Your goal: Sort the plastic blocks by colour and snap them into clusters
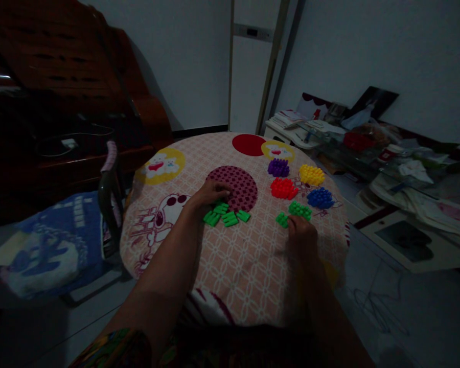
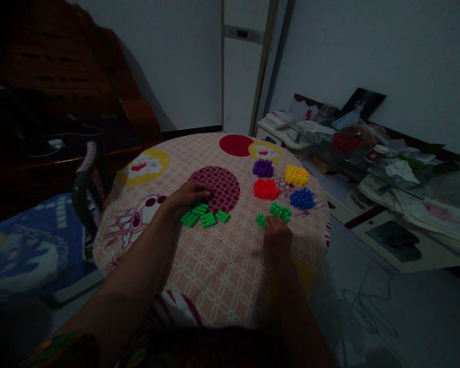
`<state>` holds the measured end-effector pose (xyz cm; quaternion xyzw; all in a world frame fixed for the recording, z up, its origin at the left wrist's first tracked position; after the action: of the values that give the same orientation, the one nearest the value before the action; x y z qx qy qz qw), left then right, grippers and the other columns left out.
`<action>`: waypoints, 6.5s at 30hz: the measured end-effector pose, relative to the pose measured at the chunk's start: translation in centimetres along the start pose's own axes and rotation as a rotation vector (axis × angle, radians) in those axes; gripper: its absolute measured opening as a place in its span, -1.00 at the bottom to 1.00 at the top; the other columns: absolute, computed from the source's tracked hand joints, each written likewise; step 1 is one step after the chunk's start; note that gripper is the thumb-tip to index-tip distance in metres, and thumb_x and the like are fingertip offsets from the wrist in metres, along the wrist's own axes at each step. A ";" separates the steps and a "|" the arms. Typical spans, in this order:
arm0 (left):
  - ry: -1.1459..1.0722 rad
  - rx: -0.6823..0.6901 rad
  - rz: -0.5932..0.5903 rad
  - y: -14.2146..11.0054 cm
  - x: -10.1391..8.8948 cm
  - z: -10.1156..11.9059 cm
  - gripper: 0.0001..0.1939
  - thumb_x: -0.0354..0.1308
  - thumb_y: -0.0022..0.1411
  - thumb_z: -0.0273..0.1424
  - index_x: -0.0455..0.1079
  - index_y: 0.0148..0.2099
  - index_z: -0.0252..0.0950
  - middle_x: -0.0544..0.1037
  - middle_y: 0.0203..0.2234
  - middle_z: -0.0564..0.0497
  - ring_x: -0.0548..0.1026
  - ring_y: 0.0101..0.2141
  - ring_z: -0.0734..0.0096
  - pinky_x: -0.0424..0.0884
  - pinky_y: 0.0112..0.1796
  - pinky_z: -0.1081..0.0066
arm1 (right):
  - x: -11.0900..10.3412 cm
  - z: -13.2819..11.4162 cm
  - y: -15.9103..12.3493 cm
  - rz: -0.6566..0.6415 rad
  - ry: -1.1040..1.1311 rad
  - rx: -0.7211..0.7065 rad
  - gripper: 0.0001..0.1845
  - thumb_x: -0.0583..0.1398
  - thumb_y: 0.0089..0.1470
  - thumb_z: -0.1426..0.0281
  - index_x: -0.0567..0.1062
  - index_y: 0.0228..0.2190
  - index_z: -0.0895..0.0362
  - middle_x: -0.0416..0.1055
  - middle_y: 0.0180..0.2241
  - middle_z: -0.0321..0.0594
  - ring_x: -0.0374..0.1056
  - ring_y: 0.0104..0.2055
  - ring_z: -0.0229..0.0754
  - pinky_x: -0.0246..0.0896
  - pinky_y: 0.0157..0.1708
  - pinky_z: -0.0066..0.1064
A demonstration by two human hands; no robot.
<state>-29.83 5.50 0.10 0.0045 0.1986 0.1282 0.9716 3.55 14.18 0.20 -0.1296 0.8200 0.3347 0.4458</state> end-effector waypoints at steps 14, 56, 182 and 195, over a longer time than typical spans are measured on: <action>0.006 -0.018 0.003 -0.1 0.0 0.2 -0.56 0.30 0.05 -0.20 0.57 -0.08 -0.39 0.65 -0.33 -0.09 0.55 -0.36 0.32 0.50 -0.24 0.30 | -1.7 1.8 1.3 0.185 -0.102 0.047 -0.70 0.03 0.15 0.39 0.55 -0.40 0.17 0.43 -0.40 -0.06 0.30 -0.33 -0.09 0.14 -0.30 -0.34; -0.110 -0.071 0.238 -0.3 -1.0 -1.0 -0.64 0.35 -0.03 -0.21 0.60 -0.20 -0.30 0.66 -0.41 -0.07 0.59 -0.42 0.30 0.56 -0.32 0.31 | 0.6 -3.0 -0.1 -0.178 -0.009 -0.125 -0.76 0.15 0.13 0.36 0.61 -0.30 0.15 0.58 -0.36 -0.09 0.42 -0.32 -0.11 0.21 -0.24 -0.33; -0.029 -0.174 0.559 -0.7 -2.5 -1.7 -0.83 0.19 0.02 -0.40 0.56 -0.34 -0.34 0.59 -0.55 -0.02 0.54 -0.50 0.32 0.48 -0.40 0.38 | -9.2 2.1 2.5 0.137 0.037 0.067 -0.68 0.15 0.08 0.22 0.62 -0.47 0.14 0.56 -0.49 -0.12 0.41 -0.45 -0.12 0.17 -0.38 -0.34; -0.027 -0.169 0.578 -0.8 -2.4 -1.8 -0.83 0.22 0.00 -0.38 0.57 -0.34 -0.33 0.59 -0.55 -0.03 0.52 -0.51 0.32 0.45 -0.43 0.41 | -5.9 6.0 5.3 -0.107 -0.391 0.139 -0.68 0.13 0.08 0.34 0.68 -0.44 0.15 0.58 -0.46 -0.03 0.41 -0.42 -0.10 0.09 -0.40 -0.34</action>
<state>-32.45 4.05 -0.67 -0.0182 0.1648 0.4153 0.8944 8.07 21.62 5.00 -0.0743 0.7310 0.2718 0.6215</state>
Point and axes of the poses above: each hand's wrist, its own y-axis towards the middle knuckle, its own x-axis out of the palm, z = x × y, the point moved 3 cm from there along y, towards the middle knuckle
